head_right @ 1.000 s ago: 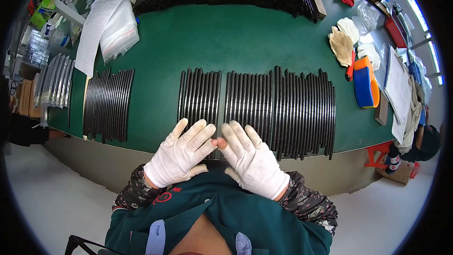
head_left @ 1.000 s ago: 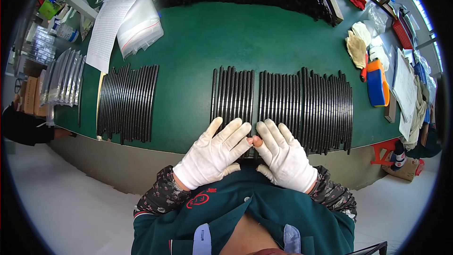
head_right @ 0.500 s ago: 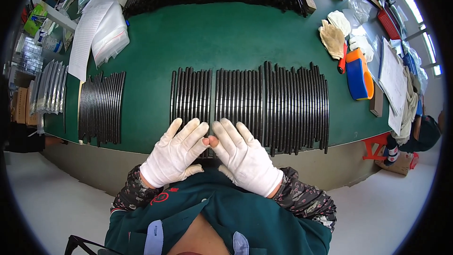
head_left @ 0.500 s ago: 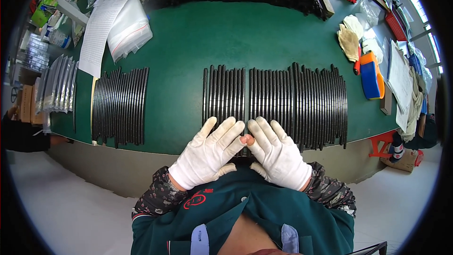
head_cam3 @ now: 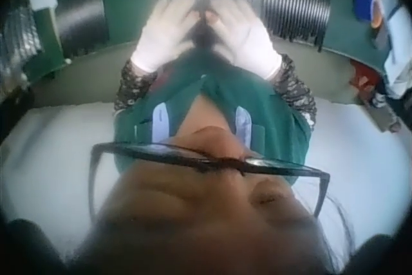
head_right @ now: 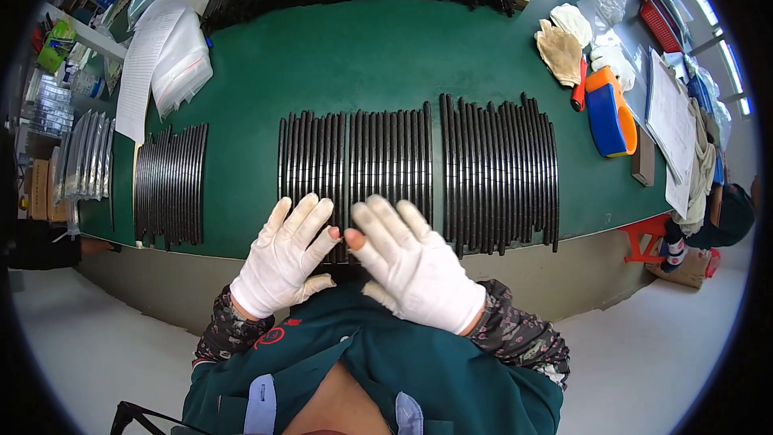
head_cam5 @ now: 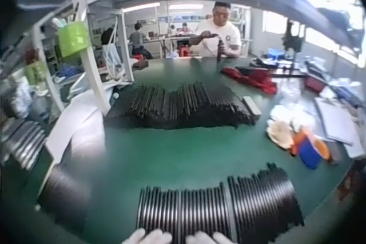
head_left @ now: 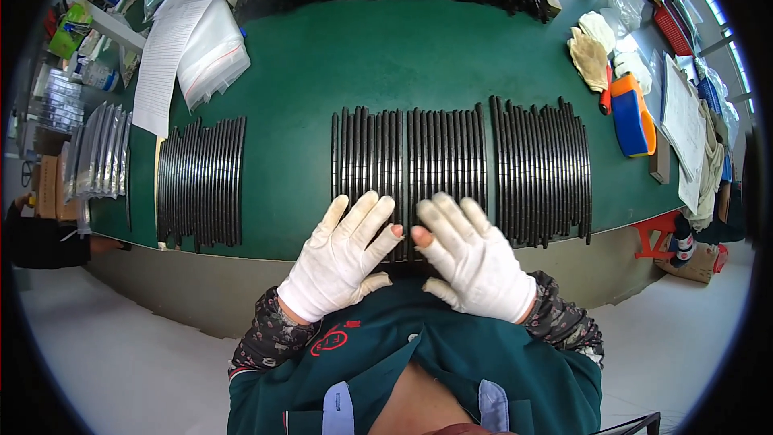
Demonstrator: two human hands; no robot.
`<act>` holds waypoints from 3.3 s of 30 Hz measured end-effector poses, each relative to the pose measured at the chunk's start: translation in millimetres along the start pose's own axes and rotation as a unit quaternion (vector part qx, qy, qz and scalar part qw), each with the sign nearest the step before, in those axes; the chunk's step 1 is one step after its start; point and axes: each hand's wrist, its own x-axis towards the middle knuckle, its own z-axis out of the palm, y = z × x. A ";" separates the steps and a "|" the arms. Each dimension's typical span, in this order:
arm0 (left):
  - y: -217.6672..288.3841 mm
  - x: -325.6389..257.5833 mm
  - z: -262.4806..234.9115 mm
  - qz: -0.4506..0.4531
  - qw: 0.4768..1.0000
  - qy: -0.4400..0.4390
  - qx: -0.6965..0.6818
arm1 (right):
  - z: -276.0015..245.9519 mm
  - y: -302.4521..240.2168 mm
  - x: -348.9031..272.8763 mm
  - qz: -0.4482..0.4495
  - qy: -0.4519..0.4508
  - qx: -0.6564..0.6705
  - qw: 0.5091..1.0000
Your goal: Wiping and inspecting black cylindrical tubes at a factory workbench.
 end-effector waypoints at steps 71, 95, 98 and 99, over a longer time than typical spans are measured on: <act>-4.7 -8.0 13.6 0.066 0.991 0.081 -0.083 | 5.9 46.2 111.7 -0.302 -0.012 0.065 0.951; -7.8 -1.1 7.7 0.071 0.991 0.044 -0.102 | 4.4 42.1 159.2 -0.248 -0.061 0.185 0.949; -1.0 -3.5 9.3 0.039 0.985 0.068 -0.153 | 19.4 41.9 139.4 -0.348 0.072 0.058 0.933; -4.3 -2.4 9.5 0.056 0.988 0.061 -0.127 | 3.0 46.2 153.4 -0.331 0.103 0.067 0.936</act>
